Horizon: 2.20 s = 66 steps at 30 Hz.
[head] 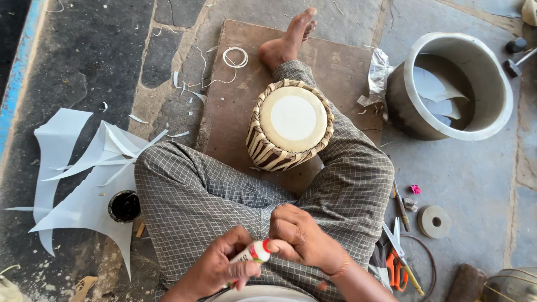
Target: The person applies glue to the center of a drum head and then uses their fingers to spread a black substance over the glued area. They are sitting on the floor surrounded by tools and materials.
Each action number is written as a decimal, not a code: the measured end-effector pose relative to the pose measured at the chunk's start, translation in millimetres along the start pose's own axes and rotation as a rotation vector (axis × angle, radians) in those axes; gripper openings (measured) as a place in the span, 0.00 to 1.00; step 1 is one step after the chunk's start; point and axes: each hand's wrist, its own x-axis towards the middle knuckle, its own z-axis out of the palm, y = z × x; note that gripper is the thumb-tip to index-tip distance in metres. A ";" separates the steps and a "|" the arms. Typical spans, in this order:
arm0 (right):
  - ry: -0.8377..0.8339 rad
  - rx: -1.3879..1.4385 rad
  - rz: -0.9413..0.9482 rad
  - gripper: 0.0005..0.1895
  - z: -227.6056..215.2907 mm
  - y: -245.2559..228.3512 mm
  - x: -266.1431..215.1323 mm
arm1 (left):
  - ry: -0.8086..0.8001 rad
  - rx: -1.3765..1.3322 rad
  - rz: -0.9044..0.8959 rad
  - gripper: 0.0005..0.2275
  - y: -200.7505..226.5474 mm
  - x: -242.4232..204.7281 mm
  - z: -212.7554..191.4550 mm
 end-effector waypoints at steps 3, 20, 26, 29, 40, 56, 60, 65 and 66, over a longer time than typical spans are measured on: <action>-0.036 -0.042 0.106 0.09 -15.9 -15.0 3.9 | 0.076 0.114 0.071 0.18 3.2 8.2 -5.9; 0.289 -0.104 0.365 0.15 -47.8 -33.4 -2.5 | 0.091 0.500 0.249 0.22 54.8 55.4 5.2; 0.568 -0.143 0.267 0.13 -72.6 -30.9 -27.7 | 0.073 0.368 0.207 0.22 50.3 60.3 -1.3; 0.849 -0.002 0.271 0.13 -87.0 -17.8 -43.2 | 0.069 0.387 0.327 0.20 58.5 58.7 -4.3; 1.123 -0.446 0.870 0.08 -107.3 140.2 -180.0 | 0.299 0.043 0.567 0.21 107.8 98.2 -11.7; 0.981 -0.222 0.763 0.16 -55.4 245.1 -258.9 | 0.438 0.535 0.841 0.17 177.7 176.0 -7.4; 0.951 -0.251 0.909 0.18 -44.4 244.8 -266.2 | 0.504 0.659 0.818 0.17 178.7 181.9 -3.4; 0.867 -0.428 0.803 0.24 -38.3 249.9 -268.4 | 0.541 0.733 0.793 0.17 179.2 185.0 -1.2; 0.832 -0.459 0.824 0.23 -38.0 252.0 -269.2 | 0.541 0.730 0.790 0.17 179.4 185.6 -0.3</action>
